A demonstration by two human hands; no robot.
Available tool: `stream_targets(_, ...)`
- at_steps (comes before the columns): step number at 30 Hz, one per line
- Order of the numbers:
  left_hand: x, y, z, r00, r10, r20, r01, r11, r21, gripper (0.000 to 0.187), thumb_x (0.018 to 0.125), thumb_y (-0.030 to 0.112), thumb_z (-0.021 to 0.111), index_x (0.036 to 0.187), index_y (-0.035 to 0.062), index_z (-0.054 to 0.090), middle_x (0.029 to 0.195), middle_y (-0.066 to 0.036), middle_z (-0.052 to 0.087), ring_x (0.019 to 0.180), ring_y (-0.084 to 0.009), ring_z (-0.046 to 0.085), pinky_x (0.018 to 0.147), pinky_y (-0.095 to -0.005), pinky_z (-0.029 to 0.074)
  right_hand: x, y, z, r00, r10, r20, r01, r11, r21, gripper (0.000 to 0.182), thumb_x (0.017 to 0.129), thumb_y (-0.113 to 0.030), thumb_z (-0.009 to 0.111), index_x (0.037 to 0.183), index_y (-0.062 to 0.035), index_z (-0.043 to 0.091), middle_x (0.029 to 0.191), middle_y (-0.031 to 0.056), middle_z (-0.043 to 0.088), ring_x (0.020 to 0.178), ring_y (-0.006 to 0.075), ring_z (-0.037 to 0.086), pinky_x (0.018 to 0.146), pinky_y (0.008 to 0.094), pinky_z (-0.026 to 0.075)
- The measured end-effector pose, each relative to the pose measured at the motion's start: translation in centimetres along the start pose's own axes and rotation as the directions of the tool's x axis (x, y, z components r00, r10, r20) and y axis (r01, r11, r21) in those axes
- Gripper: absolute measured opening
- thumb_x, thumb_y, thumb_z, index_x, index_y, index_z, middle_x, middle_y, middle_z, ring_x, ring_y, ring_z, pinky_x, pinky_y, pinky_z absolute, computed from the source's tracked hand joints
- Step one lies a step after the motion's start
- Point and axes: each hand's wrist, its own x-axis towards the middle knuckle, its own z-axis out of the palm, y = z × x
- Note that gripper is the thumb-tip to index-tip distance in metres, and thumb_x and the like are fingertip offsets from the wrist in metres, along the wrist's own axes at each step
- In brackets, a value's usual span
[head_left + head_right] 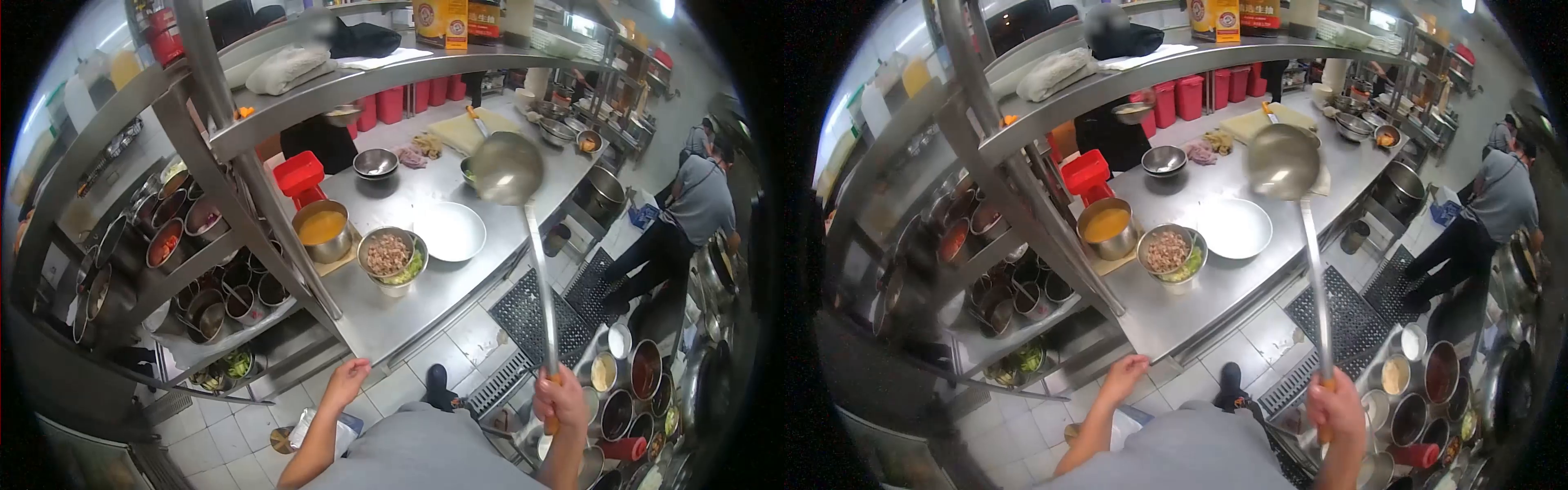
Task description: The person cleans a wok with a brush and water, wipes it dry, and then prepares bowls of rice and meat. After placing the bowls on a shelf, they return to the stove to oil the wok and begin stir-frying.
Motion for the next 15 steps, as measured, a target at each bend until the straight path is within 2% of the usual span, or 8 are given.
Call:
stream_targets(3,0.2,2.8,-0.1,0.995,-0.046,-0.085,0.038,0.994,-0.099,0.034,0.096,0.023,0.065,0.12,-0.0011,0.064,0.107,-0.01,0.071,0.101,-0.0167,0.066,0.091,-0.0294,0.05,7.4,-0.9,1.9,0.97,0.139,0.201,-0.118,0.986,-0.115,0.021,0.09,-0.017,0.069,0.093,-0.0066,0.051,0.059,-0.0026,0.045,0.042,0.0072,0.042,0.037,0.0238,0.035)
stream_targets(5,1.1,4.0,0.1,0.988,-0.03,-0.151,0.009,0.991,-0.135,0.033,0.096,0.021,0.065,0.12,-0.0014,0.064,0.108,-0.01,0.071,0.1,-0.0166,0.066,0.09,-0.0292,0.05,12.3,-1.8,3.3,0.917,0.222,0.331,-0.16,0.965,-0.206,0.02,0.091,-0.018,0.068,0.092,-0.0061,0.052,0.059,-0.0024,0.047,0.044,0.0072,0.043,0.038,0.0237,0.036)
stream_targets(8,3.3,6.3,1.0,0.968,-0.016,-0.25,-0.022,0.989,-0.146,0.032,0.097,0.019,0.064,0.121,-0.0014,0.063,0.108,-0.01,0.069,0.099,-0.0155,0.065,0.089,-0.0282,0.05,19.3,-3.4,4.4,0.81,0.323,0.489,-0.13,0.913,-0.387,0.018,0.094,-0.016,0.065,0.091,-0.0063,0.05,0.06,-0.0023,0.047,0.045,0.0068,0.043,0.042,0.0241,0.038)
stream_targets(11,5.2,8.1,1.9,0.955,-0.057,-0.292,0.006,0.985,-0.173,0.031,0.097,0.019,0.065,0.121,-0.0014,0.063,0.107,-0.008,0.068,0.098,-0.0149,0.064,0.087,-0.0274,0.05,24.3,-6.1,5.9,0.762,0.423,0.49,-0.071,0.807,-0.586,0.016,0.095,-0.017,0.062,0.096,-0.004,0.052,0.062,-0.0022,0.048,0.047,0.0073,0.044,0.044,0.0249,0.039)
stream_targets(14,7.0,8.7,2.4,0.942,-0.096,-0.322,0.027,0.977,-0.211,0.032,0.099,0.017,0.061,0.126,-0.0007,0.059,0.119,-0.011,0.067,0.105,-0.0191,0.065,0.091,-0.0323,0.052,28.8,-6.5,6.8,0.739,0.41,0.534,0.005,0.79,-0.613,0.027,0.096,-0.024,0.062,0.111,-0.0019,0.055,0.068,-0.0015,0.049,0.052,0.0075,0.047,0.048,0.0247,0.042)
stream_targets(15,7.3,8.7,2.6,0.937,-0.076,-0.34,-0.002,0.975,-0.223,0.033,0.098,0.017,0.063,0.126,-0.0003,0.06,0.119,-0.012,0.067,0.106,-0.0183,0.065,0.092,-0.0314,0.051,30.1,-6.9,7.5,0.756,0.392,0.525,0.067,0.75,-0.657,0.027,0.097,-0.018,0.06,0.118,-0.0011,0.054,0.068,-0.0027,0.049,0.051,0.007,0.047,0.046,0.0252,0.041)
